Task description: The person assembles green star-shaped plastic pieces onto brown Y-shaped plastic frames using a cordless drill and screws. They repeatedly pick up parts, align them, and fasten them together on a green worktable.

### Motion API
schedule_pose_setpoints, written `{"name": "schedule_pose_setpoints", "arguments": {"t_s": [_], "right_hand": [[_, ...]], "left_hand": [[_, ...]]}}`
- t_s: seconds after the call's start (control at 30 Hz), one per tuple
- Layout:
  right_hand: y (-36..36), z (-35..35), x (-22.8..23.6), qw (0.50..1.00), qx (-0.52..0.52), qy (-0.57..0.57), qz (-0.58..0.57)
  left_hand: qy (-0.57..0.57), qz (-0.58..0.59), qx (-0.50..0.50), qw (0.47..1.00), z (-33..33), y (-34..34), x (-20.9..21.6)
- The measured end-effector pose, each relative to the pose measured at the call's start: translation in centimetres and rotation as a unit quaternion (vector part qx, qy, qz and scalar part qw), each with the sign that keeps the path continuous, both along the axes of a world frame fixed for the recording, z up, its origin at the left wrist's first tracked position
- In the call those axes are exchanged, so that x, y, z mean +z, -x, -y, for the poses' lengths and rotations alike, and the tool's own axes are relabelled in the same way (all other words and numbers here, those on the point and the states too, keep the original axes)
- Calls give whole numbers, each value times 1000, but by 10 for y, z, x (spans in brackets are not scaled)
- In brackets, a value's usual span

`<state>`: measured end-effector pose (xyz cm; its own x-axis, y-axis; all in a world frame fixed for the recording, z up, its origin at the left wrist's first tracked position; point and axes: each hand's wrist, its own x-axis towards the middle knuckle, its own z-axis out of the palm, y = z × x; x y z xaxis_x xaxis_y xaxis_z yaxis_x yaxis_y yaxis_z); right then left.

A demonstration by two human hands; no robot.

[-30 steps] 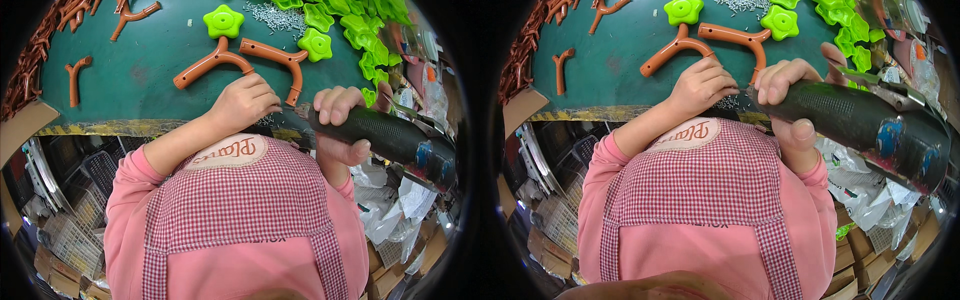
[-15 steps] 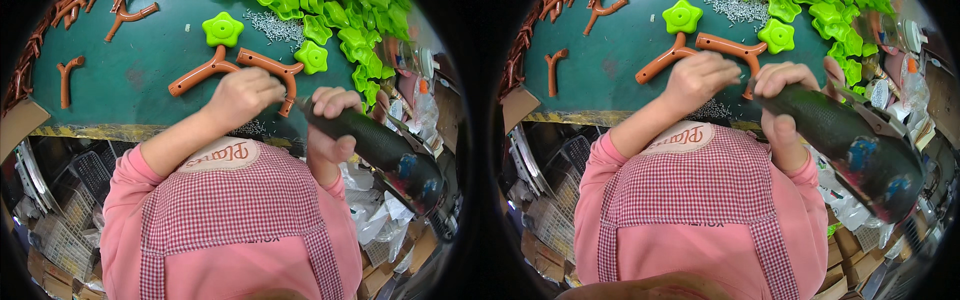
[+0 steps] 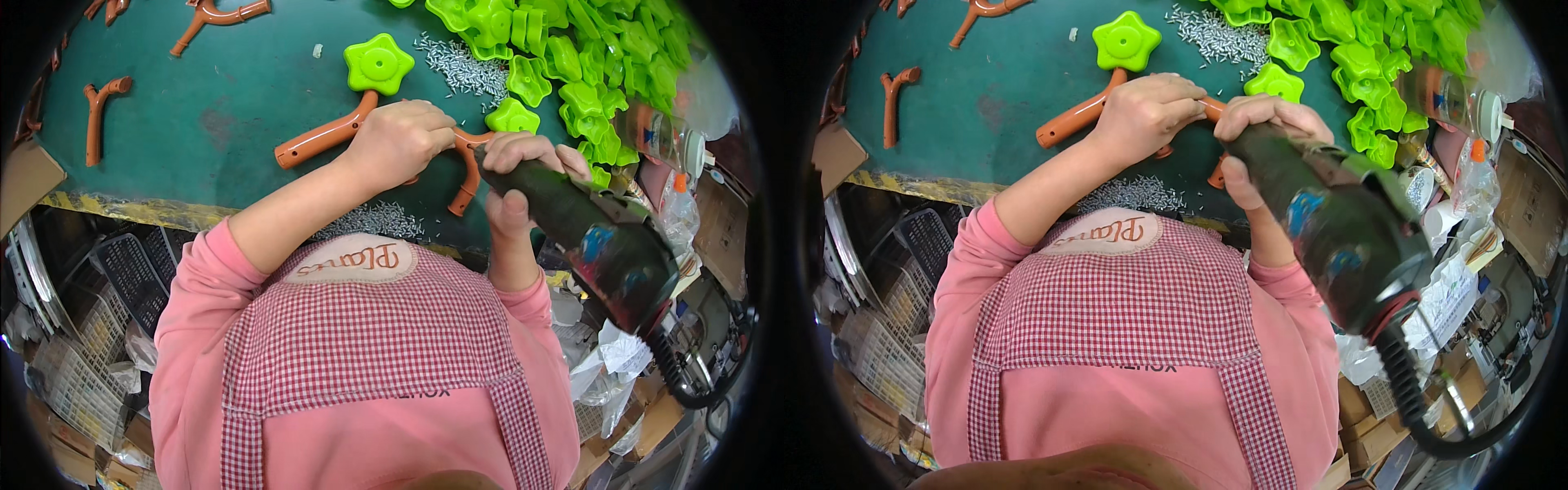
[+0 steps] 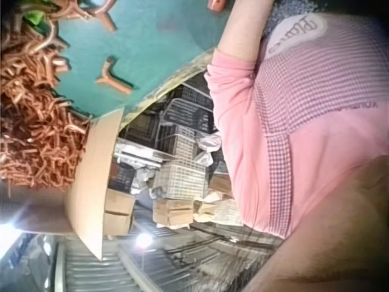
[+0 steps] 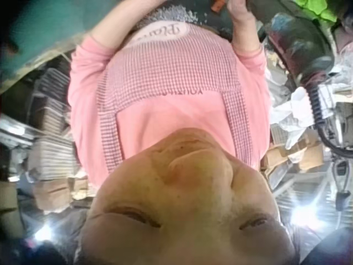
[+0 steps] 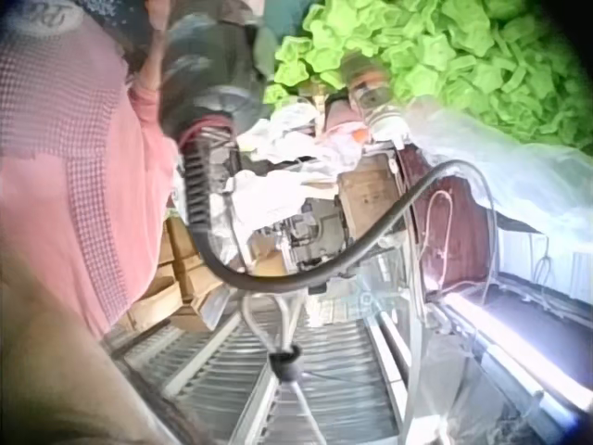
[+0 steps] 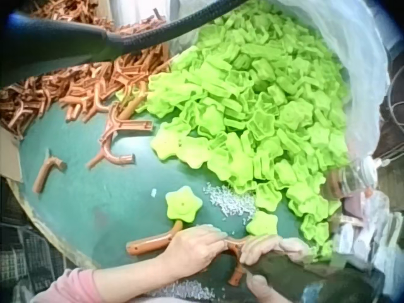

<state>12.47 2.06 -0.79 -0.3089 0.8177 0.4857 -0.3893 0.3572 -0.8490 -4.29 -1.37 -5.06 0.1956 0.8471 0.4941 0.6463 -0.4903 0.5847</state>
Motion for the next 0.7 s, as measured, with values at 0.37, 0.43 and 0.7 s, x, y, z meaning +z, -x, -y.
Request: {"name": "schedule_pose_setpoints", "arguments": {"t_s": [0.37,0.43,0.7], "right_hand": [[10,-10,41,995,57,30,-74],[13,-9,42,994,62,34,-80],[43,-10,36,999,27,29,6]], "left_hand": [[-18,37,-3,999,-3,5,11],[-11,43,4,999,-2,7,15],[41,-94,64,993,-4,38,11]]}}
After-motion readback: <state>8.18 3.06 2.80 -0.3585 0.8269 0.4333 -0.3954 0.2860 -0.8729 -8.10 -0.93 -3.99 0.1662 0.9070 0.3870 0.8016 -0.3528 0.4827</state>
